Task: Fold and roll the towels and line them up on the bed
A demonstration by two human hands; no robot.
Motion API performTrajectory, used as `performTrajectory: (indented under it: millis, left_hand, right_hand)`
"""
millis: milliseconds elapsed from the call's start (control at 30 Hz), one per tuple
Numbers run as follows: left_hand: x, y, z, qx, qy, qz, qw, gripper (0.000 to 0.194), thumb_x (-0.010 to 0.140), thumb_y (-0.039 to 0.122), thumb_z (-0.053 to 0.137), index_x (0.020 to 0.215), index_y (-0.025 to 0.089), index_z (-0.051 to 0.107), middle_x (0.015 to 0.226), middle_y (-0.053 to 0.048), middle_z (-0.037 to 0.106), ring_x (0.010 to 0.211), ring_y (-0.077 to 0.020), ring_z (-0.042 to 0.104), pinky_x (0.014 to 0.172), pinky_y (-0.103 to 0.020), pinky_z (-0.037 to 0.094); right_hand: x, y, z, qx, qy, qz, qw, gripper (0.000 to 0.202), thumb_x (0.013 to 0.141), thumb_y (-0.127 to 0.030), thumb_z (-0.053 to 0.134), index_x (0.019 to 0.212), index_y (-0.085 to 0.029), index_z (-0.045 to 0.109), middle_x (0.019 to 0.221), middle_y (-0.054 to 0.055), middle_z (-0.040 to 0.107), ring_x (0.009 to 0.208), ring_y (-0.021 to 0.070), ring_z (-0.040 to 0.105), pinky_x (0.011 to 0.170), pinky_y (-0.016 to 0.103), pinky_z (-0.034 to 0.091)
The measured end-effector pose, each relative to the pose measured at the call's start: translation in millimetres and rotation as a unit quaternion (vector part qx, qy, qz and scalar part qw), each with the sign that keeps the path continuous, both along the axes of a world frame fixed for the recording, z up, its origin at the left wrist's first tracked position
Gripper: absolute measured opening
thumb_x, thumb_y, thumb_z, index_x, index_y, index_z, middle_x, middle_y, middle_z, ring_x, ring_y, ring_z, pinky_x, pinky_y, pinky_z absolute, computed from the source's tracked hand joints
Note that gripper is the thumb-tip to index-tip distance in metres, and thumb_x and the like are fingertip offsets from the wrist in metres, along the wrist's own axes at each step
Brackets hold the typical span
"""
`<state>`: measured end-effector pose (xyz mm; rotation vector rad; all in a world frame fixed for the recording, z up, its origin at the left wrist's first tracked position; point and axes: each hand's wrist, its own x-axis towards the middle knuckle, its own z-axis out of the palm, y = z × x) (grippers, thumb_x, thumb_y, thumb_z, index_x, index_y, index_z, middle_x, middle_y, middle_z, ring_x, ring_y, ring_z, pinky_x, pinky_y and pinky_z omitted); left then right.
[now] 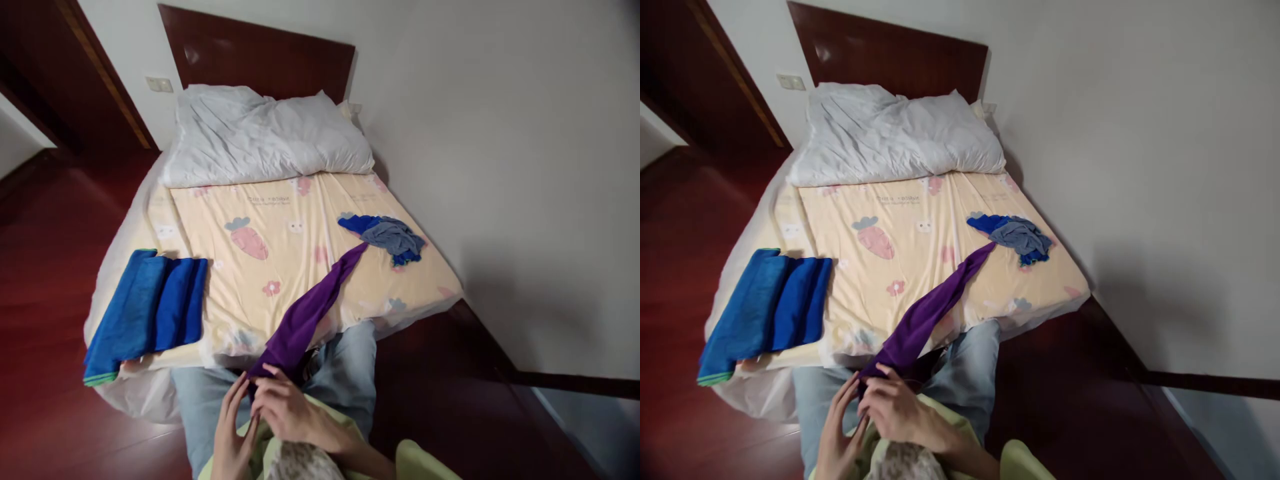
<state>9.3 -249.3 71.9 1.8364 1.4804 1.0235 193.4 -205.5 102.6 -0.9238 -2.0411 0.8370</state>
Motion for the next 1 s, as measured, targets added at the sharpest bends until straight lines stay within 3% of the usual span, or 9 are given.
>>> performTrajectory:
  millis: [67,133,233,333,467,600,767,900,1000]
  left_hand:
    - [-16.2,5.9,17.5,0.029,0.033,-0.01,0.999,0.067,0.095,0.029,0.053,0.16,0.039,0.039,0.159,-0.01,0.047,0.137,-0.0341,0.058,0.104,-0.052,0.06]
    - [-30.7,15.8,31.1,0.049,0.058,-0.034,0.997,0.062,0.095,0.028,0.05,0.156,0.037,0.048,0.156,-0.01,0.049,0.132,-0.0336,0.061,0.104,-0.049,0.06]
    - [-43.4,29.4,45.9,0.093,0.089,-0.058,0.99,0.05,0.093,0.022,0.055,0.14,0.033,0.065,0.142,-0.011,0.06,0.126,-0.0319,0.064,0.102,-0.047,0.061]
    - [-39.5,36.3,55.5,0.135,0.088,-0.06,0.985,0.044,0.09,0.011,0.056,0.127,0.026,0.072,0.134,-0.011,0.062,0.122,-0.0278,0.066,0.099,-0.042,0.062]
    - [-19.2,34.1,59.2,0.12,0.046,0.002,0.992,0.039,0.087,0.006,0.054,0.115,0.023,0.075,0.124,-0.01,0.066,0.112,-0.023,0.07,0.094,-0.035,0.061]
    - [-4.8,27.7,55.0,0.037,-0.035,0.095,0.994,0.02,0.094,0.019,0.061,0.108,0.02,0.075,0.108,-0.008,0.072,0.099,-0.0209,0.071,0.086,-0.032,0.06]
    - [-1.9,22.4,53.4,-0.053,-0.107,0.137,0.983,0.019,0.098,0.034,0.065,0.101,0.018,0.075,0.098,-0.007,0.073,0.09,-0.0193,0.07,0.076,-0.027,0.057]
    - [-11.7,20.3,56.7,-0.04,-0.085,0.131,0.987,0.019,0.098,0.034,0.064,0.098,0.018,0.073,0.095,-0.006,0.073,0.089,-0.0189,0.069,0.079,-0.028,0.056]
    - [-24.0,22.0,61.2,-0.019,-0.025,0.129,0.991,0.015,0.099,0.029,0.061,0.097,0.018,0.071,0.092,-0.004,0.071,0.085,-0.0177,0.068,0.077,-0.027,0.054]
  right_hand:
    - [-29.2,-5.9,-0.4,0.009,-0.029,0.06,0.998,0.04,0.083,-0.022,0.051,0.089,-0.052,0.077,0.1,-0.012,0.076,0.105,0.0165,0.074,0.099,0.037,0.059]
    - [-48.2,-10.0,-0.1,0.02,-0.043,0.081,0.996,0.037,0.081,-0.026,0.053,0.085,-0.055,0.076,0.103,-0.015,0.076,0.104,0.0163,0.074,0.094,0.034,0.059]
    - [-55.1,-10.7,5.2,0.026,-0.039,0.043,0.998,0.028,0.087,-0.023,0.056,0.097,-0.038,0.077,0.103,-0.003,0.076,0.104,0.0174,0.073,0.113,0.032,0.052]
    - [-40.6,-6.7,16.1,0.024,0.013,0.005,1.0,0.02,0.097,-0.017,0.053,0.101,-0.025,0.071,0.094,0.0,0.073,0.105,0.0148,0.072,0.129,0.041,0.035]
    - [-12.0,-2.0,26.5,0.018,0.073,-0.023,0.997,0.018,0.102,-0.014,0.052,0.108,-0.021,0.068,0.104,0.004,0.073,0.138,0.0186,0.058,0.13,0.048,0.032]
    - [2.0,-2.2,17.8,-0.02,0.07,-0.083,0.994,0.029,0.102,-0.013,0.052,0.127,-0.023,0.063,0.129,0.009,0.069,0.147,0.0221,0.049,0.127,0.051,0.035]
    - [-2.7,-1.1,-5.5,-0.078,0.09,-0.211,0.97,0.039,0.097,-0.022,0.065,0.136,-0.022,0.061,0.137,0.014,0.063,0.133,0.024,0.06,0.115,0.043,0.051]
    - [-7.3,8.8,-13.9,-0.087,0.083,-0.223,0.967,0.019,0.096,-0.017,0.062,0.111,-0.021,0.073,0.11,0.009,0.073,0.107,0.0217,0.068,0.1,0.039,0.057]
    - [-9.0,14.2,-6.8,-0.074,0.108,-0.244,0.961,0.014,0.096,-0.014,0.061,0.1,-0.02,0.074,0.096,0.006,0.074,0.094,0.0193,0.07,0.089,0.035,0.058]
